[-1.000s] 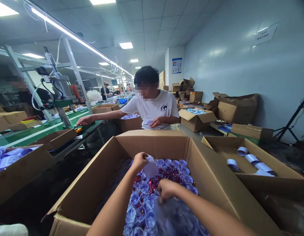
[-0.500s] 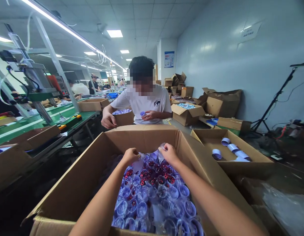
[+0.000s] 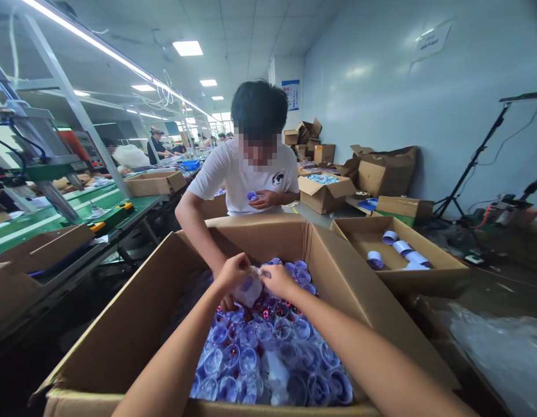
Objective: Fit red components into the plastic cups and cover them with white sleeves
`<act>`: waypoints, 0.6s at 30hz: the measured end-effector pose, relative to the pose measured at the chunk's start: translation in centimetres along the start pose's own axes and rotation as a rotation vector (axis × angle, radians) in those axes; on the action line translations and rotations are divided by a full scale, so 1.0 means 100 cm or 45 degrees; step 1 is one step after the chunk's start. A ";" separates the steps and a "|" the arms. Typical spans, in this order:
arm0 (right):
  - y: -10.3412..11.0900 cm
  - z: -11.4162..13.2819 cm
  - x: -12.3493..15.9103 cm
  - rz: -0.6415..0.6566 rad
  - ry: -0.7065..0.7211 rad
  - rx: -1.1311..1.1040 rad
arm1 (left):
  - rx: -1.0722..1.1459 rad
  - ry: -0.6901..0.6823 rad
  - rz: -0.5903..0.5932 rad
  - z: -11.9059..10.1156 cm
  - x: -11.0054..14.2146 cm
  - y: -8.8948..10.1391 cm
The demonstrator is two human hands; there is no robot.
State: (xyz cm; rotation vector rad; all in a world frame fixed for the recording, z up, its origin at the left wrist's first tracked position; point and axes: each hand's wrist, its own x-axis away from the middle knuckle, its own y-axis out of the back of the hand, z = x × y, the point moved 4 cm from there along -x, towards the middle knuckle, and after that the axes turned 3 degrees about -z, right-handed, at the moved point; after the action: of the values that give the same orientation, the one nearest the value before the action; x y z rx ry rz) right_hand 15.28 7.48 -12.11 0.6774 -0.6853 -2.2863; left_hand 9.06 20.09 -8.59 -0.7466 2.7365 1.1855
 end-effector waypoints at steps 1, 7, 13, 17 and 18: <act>0.004 0.001 -0.001 -0.079 -0.045 0.011 | 0.032 -0.007 -0.030 -0.003 0.000 0.000; 0.019 0.014 -0.010 -0.290 -0.165 -0.491 | 0.622 -0.024 0.190 -0.018 0.004 -0.006; 0.008 0.026 -0.005 0.120 -0.329 -1.346 | 0.737 -0.090 0.499 -0.026 0.014 -0.026; 0.014 0.008 -0.005 0.176 -0.361 -0.655 | 0.335 0.034 0.242 -0.002 0.000 -0.023; 0.015 0.000 -0.005 0.181 -0.375 -0.347 | 0.272 0.100 0.191 0.006 -0.003 -0.019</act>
State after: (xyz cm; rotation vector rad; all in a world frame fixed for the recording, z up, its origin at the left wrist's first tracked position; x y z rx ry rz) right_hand 16.23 6.84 -11.08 0.1611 -0.5199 -2.3091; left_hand 10.14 19.53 -10.21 -0.5841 2.9672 0.8822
